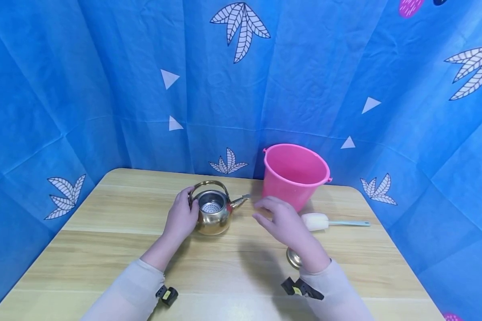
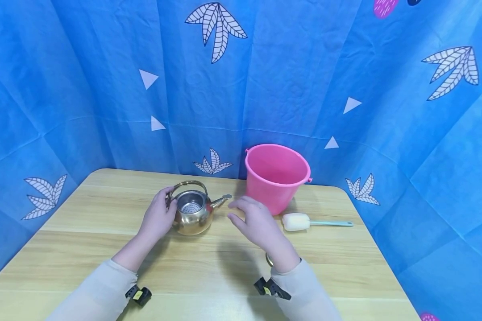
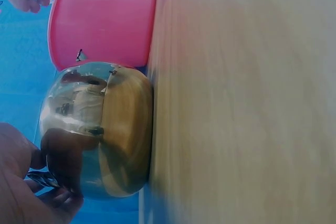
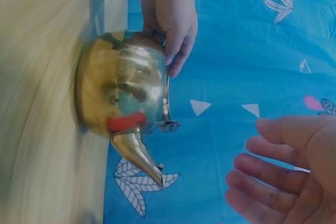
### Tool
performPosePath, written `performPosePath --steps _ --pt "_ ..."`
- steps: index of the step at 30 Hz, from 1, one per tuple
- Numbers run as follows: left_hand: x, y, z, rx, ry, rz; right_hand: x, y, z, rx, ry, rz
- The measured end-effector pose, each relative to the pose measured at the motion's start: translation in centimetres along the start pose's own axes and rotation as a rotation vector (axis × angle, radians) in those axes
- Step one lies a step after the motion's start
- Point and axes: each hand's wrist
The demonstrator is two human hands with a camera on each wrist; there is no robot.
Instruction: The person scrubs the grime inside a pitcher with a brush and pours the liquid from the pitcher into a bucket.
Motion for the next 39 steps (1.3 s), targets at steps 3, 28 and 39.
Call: performPosePath --steps 3,28,39 --pt "0.0 0.0 0.0 -0.006 0.007 0.003 0.3 0.2 0.2 -0.021 0.010 -0.035" --pt "0.1 0.0 0.0 -0.012 0.010 0.018 1.9 1.9 2.7 -0.048 0.065 -0.079" --pt "0.0 0.0 0.0 -0.012 0.007 0.018 2.3 2.6 4.6 -0.108 0.076 -0.090"
Point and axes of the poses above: each hand's wrist, its own y-axis towards the middle knuckle, its own z-axis out of the palm, x = y × z, and after that the axes turned 5 degrees about -x, right-handed
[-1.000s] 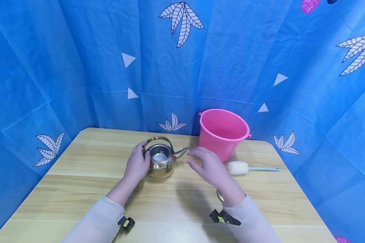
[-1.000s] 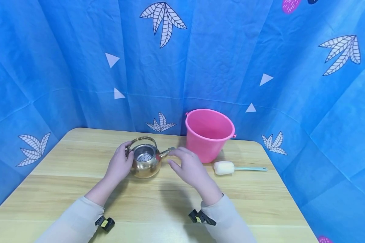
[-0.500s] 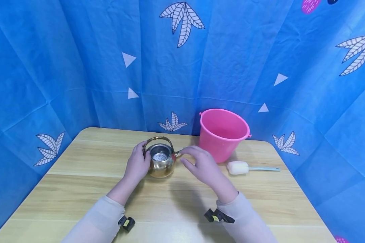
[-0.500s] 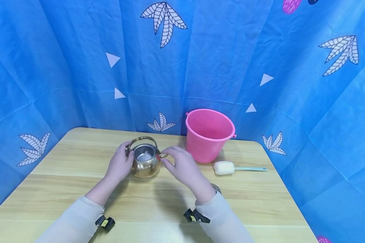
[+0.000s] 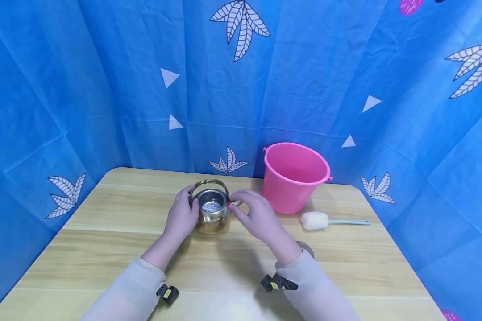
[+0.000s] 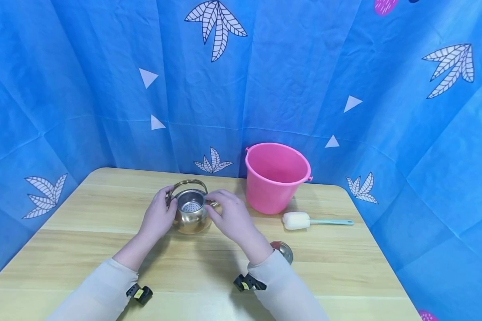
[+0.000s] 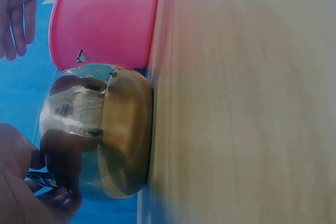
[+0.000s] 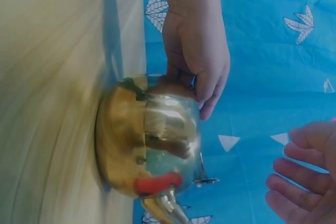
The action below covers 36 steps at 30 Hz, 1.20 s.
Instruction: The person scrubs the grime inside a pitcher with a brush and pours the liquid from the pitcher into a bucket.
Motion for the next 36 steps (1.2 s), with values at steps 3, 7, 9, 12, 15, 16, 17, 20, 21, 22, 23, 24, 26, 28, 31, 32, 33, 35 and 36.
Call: performPosePath --steps 3,7,9,12,15,16,17,20,21,22,23,24,26,28,31,32,33,35,36 --pt "-0.1 0.0 0.0 0.004 -0.001 -0.004 0.2 0.3 0.4 0.004 0.003 0.001" --pt "-0.1 0.0 0.0 0.002 -0.004 -0.008 0.3 0.5 0.7 0.009 0.012 0.000" --pt "-0.1 0.0 0.0 0.001 -0.004 -0.011 0.4 0.6 0.9 0.011 0.012 -0.003" --pt "0.0 0.0 0.1 0.003 -0.004 -0.013 0.4 0.8 1.2 0.012 0.013 -0.002" --pt "0.0 0.0 0.0 0.006 -0.004 -0.018 0.3 0.9 1.6 0.016 0.012 0.005" --pt "0.0 0.0 0.0 0.006 -0.005 -0.018 0.3 0.9 1.7 0.018 0.013 0.008" --pt "0.0 0.0 0.0 0.007 -0.006 -0.018 0.3 1.0 1.9 0.020 0.013 0.010" --pt "-0.1 0.0 -0.1 0.007 -0.009 -0.020 0.4 1.1 2.2 0.027 0.019 0.011" --pt "-0.1 0.0 -0.1 0.007 -0.010 -0.020 0.5 1.1 2.3 0.027 0.024 0.008" --pt "-0.1 0.0 -0.1 0.007 -0.009 -0.020 0.5 1.1 2.4 0.028 0.026 0.004" --pt "-0.1 0.0 -0.1 0.008 -0.007 -0.018 0.6 1.2 2.5 0.028 0.027 -0.001" --pt "-0.1 0.0 -0.1 0.008 -0.006 -0.019 0.6 1.2 2.6 0.029 0.030 -0.006" --pt "-0.1 0.1 -0.1 0.011 -0.004 -0.021 0.6 1.3 2.8 0.032 0.036 -0.014" --pt "0.0 0.1 -0.1 0.016 -0.002 -0.025 0.6 1.3 3.1 0.044 0.035 -0.016" --pt "0.0 0.1 0.0 0.021 -0.001 -0.028 0.5 1.3 3.5 0.065 0.016 -0.008" --pt "0.0 0.1 0.0 0.021 0.002 -0.026 0.6 1.3 3.7 0.072 0.003 -0.004" --pt "0.0 0.1 -0.1 0.021 0.004 -0.026 0.6 1.4 3.8 0.077 -0.012 -0.003" --pt "-0.1 0.1 -0.1 0.019 0.007 -0.026 0.6 1.5 4.1 0.089 -0.038 -0.001" --pt "-0.1 0.1 -0.1 0.019 0.007 -0.025 0.6 1.5 4.2 0.096 -0.044 0.001"
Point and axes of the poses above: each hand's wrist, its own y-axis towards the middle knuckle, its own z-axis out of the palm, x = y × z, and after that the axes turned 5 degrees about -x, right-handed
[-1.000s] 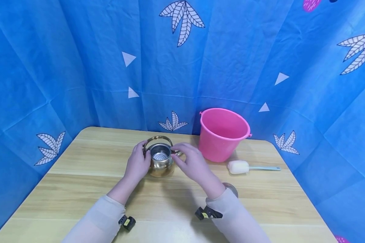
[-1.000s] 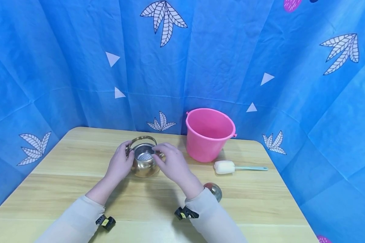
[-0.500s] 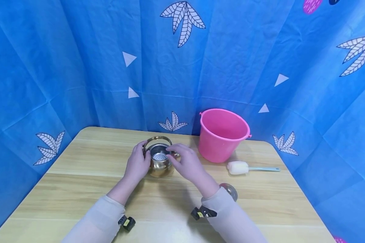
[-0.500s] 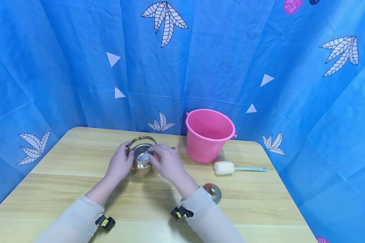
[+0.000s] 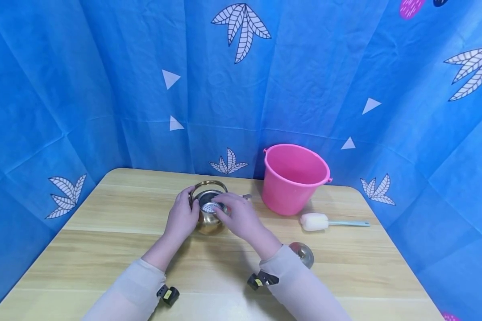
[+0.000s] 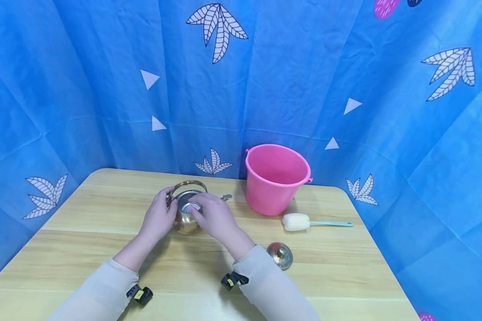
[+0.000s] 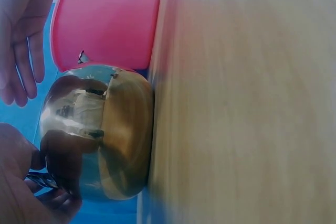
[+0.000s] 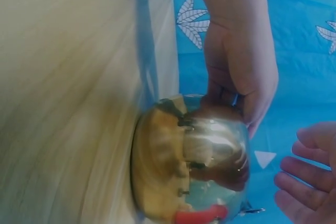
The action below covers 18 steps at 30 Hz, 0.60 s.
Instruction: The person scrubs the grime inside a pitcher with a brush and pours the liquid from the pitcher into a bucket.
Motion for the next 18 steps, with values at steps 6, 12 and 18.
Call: performPosePath --steps 6,12,18 --pt "0.0 -0.1 0.1 -0.001 0.000 0.001 0.2 0.3 0.5 0.050 -0.022 0.012" --pt "0.2 -0.1 0.1 -0.008 0.004 0.011 0.0 0.4 1.3 0.079 -0.067 -0.006" --pt "0.2 0.0 0.2 -0.011 0.005 0.019 -0.2 0.4 1.8 0.110 -0.097 -0.020"
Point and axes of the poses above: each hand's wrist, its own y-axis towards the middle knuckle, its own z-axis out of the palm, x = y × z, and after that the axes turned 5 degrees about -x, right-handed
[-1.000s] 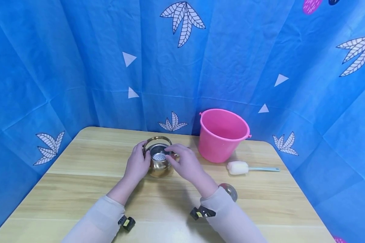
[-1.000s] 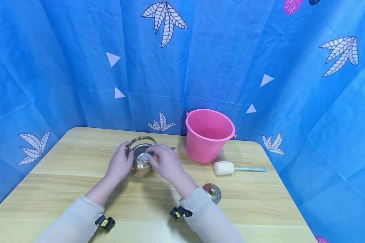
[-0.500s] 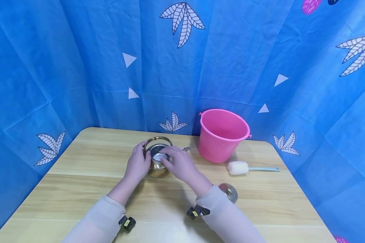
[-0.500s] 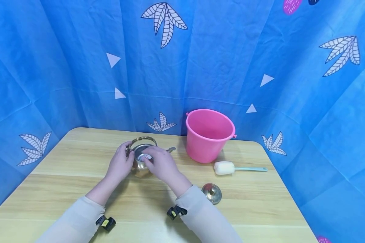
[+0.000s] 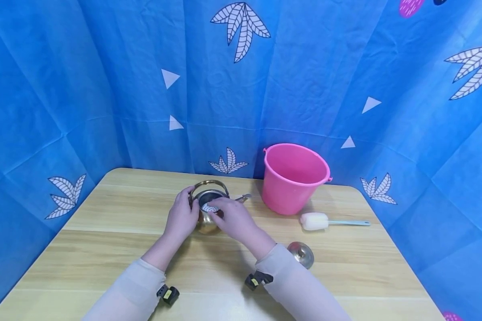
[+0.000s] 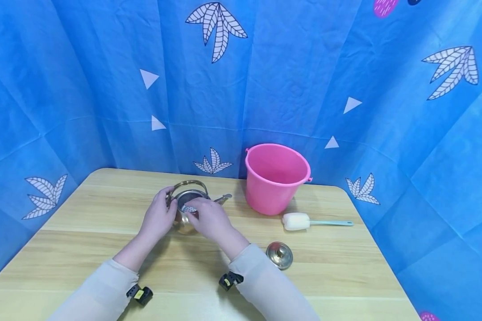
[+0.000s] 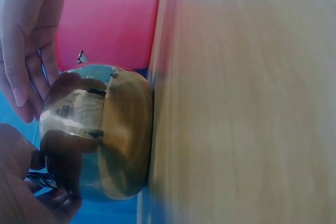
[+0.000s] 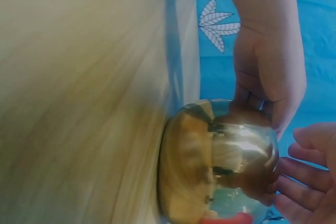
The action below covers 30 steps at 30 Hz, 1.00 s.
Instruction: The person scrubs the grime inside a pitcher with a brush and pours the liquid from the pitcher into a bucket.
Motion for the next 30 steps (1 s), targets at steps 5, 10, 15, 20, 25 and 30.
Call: performPosePath --steps 5,10,15,20,25,30 --pt "0.0 0.0 0.0 0.001 0.000 -0.001 0.1 0.0 0.2 0.004 -0.032 -0.021" --pt "0.1 0.1 0.1 0.008 0.003 0.001 0.2 0.0 0.4 -0.007 -0.062 -0.037" --pt "0.1 0.1 0.0 0.007 0.001 0.008 0.2 0.2 0.8 0.011 -0.091 -0.052" --pt "0.0 0.1 0.1 0.001 0.001 0.015 0.2 0.4 1.0 0.014 -0.118 -0.091" --pt "-0.1 0.1 0.1 -0.004 0.000 0.016 0.3 0.5 1.1 0.022 -0.134 -0.125" --pt "-0.1 0.1 0.1 -0.004 -0.001 0.014 0.3 0.9 1.1 0.050 -0.157 -0.130"
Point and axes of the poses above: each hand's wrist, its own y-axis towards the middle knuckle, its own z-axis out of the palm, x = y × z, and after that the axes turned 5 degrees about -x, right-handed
